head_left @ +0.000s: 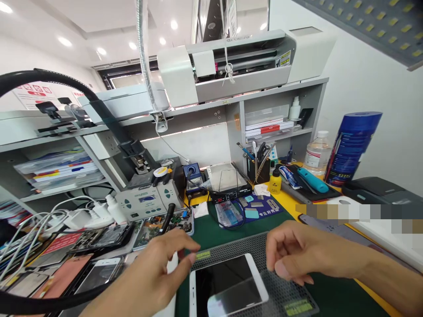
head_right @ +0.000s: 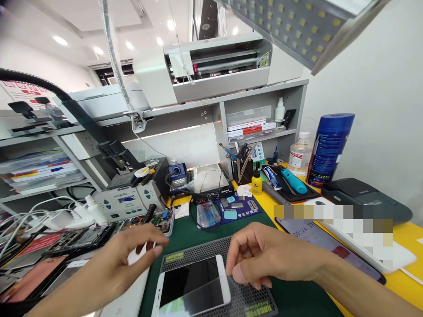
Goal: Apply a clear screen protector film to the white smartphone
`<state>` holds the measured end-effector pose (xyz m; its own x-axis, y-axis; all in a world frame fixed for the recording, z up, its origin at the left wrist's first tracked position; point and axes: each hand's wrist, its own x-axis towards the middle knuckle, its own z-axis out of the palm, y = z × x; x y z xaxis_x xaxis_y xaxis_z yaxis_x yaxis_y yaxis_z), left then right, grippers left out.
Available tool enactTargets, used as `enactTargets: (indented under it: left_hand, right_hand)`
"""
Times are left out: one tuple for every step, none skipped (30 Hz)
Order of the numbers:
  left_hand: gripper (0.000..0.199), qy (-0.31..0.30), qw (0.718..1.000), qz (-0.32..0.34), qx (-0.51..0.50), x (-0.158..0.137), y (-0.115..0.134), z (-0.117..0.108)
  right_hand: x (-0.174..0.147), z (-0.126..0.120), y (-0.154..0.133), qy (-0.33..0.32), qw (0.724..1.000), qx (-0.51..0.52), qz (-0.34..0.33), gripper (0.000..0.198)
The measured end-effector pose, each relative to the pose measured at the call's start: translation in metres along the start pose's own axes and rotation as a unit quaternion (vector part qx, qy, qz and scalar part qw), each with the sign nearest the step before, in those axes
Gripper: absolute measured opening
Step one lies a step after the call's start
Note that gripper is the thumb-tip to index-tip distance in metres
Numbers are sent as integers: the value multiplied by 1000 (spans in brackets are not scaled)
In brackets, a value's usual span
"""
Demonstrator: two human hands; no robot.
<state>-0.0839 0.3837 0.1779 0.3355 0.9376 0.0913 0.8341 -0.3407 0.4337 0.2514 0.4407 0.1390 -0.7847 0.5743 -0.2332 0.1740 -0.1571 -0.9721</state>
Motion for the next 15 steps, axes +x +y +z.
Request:
enactTargets:
  left_hand:
    - [30, -17, 1000, -7, -20, -10, 1, 1]
    - [31, -27, 999, -16, -40, -18, 2, 3]
    - [33, -36, 997, -26, -57, -24, 3, 6]
    - [35, -45, 995, -36, -77, -28, 3, 8]
    - [37, -52, 993, -50, -99, -31, 3, 9]
    - [39, -54, 988, -67, -126, -31, 2, 10]
    - [41, -64, 982, -84, -156, -30, 1, 11]
    - [43, -73, 976, -99, -181, -28, -1, 12]
    - [42, -79, 970, -108, -200, -26, -3, 12]
    - [41, -86, 966, -110, -218, -24, -5, 13]
    - [38, -90, 963, -109, -231, -22, -8, 14]
    - [34, -91, 960, -105, -242, -20, -10, 15]
    - [31, -91, 958, -102, -250, -18, -12, 16]
    - [29, -89, 958, -101, -254, -17, -14, 17]
    - [27, -86, 958, -102, -253, -16, -16, 18]
  right_hand:
    - [1, 0, 0, 9, 1000, -7, 0, 34]
    - [3, 0, 0, 19, 1000, -12, -1, 34]
    - [5, 0, -1, 29, 999, -17, -2, 34]
    - [8, 1, -2, 39, 999, -22, -4, 34]
    - [11, 2, -3, 47, 999, -27, -3, 34]
    - [14, 3, -4, 55, 998, -30, -1, 34]
    - [18, 4, -6, 59, 998, -33, 3, 34]
    - [22, 6, -7, 62, 997, -37, 9, 33]
    - [26, 9, -9, 63, 997, -40, 16, 33]
    - [29, 11, -10, 64, 997, -44, 24, 33]
    - [32, 14, -12, 68, 996, -51, 31, 34]
    - [35, 17, -13, 73, 995, -60, 36, 34]
    - [37, 19, -14, 79, 993, -73, 40, 35]
    - [40, 20, -15, 88, 992, -85, 42, 35]
    - [42, 21, -16, 96, 989, -100, 45, 34]
